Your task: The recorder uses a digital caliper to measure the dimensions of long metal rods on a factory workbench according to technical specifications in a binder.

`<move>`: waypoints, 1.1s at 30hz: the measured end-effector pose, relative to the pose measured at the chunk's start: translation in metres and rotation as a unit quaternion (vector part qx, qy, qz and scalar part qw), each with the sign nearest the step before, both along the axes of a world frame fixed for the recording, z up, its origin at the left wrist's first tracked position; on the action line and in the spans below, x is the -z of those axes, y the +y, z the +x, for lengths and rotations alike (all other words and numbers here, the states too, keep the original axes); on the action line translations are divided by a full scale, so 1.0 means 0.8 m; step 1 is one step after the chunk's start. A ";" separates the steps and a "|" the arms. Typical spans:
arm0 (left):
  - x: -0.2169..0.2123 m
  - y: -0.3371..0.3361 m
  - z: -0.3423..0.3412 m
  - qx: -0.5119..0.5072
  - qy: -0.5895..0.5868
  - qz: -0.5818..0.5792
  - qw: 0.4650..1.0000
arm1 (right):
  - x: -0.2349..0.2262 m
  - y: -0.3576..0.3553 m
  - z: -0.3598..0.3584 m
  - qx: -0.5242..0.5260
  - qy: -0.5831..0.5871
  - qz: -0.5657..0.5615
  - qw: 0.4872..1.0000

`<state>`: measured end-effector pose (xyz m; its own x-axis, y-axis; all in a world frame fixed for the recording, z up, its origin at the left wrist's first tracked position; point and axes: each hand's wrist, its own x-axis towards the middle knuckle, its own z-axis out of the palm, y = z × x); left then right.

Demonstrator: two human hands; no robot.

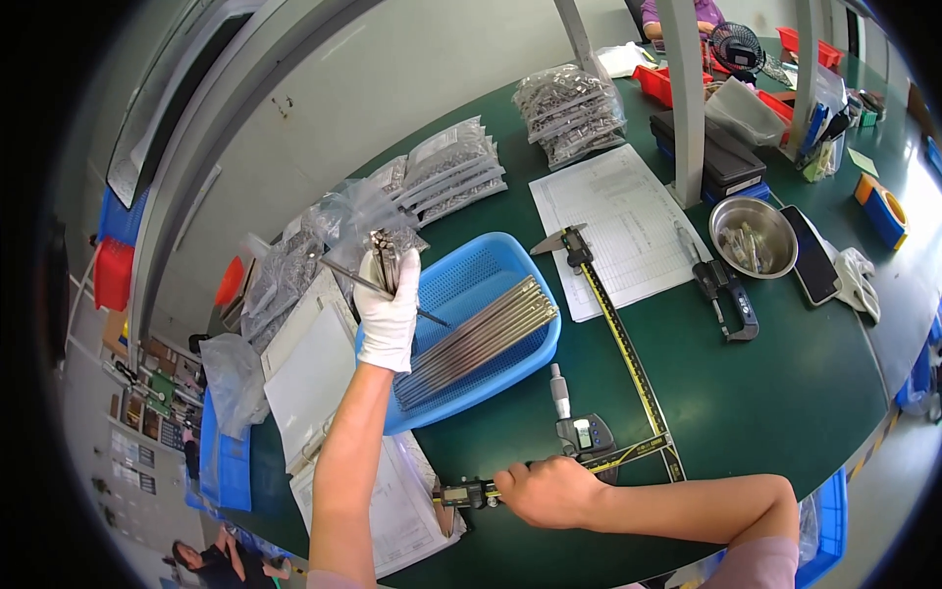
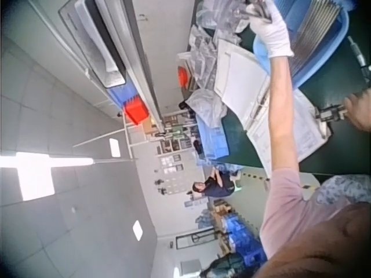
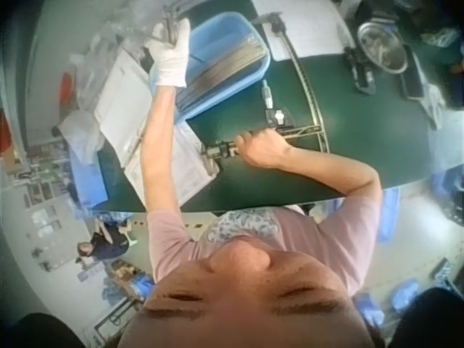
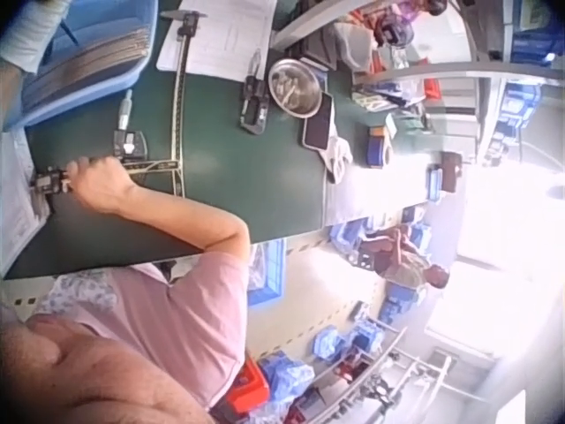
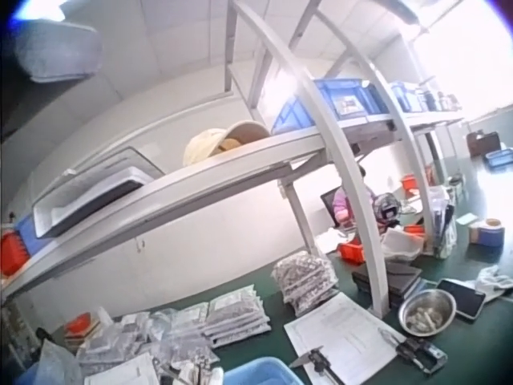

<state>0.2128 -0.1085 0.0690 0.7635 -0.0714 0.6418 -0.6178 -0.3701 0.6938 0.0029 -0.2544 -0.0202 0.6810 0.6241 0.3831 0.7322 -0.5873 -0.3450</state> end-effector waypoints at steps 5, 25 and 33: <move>-0.016 -0.012 -0.009 -0.012 -0.068 0.064 0.996 | 0.001 0.001 0.002 0.000 0.010 0.010 1.000; 0.032 0.036 -0.007 0.142 0.198 0.337 0.909 | 0.001 0.001 0.000 -0.020 0.077 -0.007 0.997; 0.013 0.001 -0.034 0.138 0.098 0.470 0.866 | -0.002 0.001 0.002 -0.019 0.079 -0.010 0.997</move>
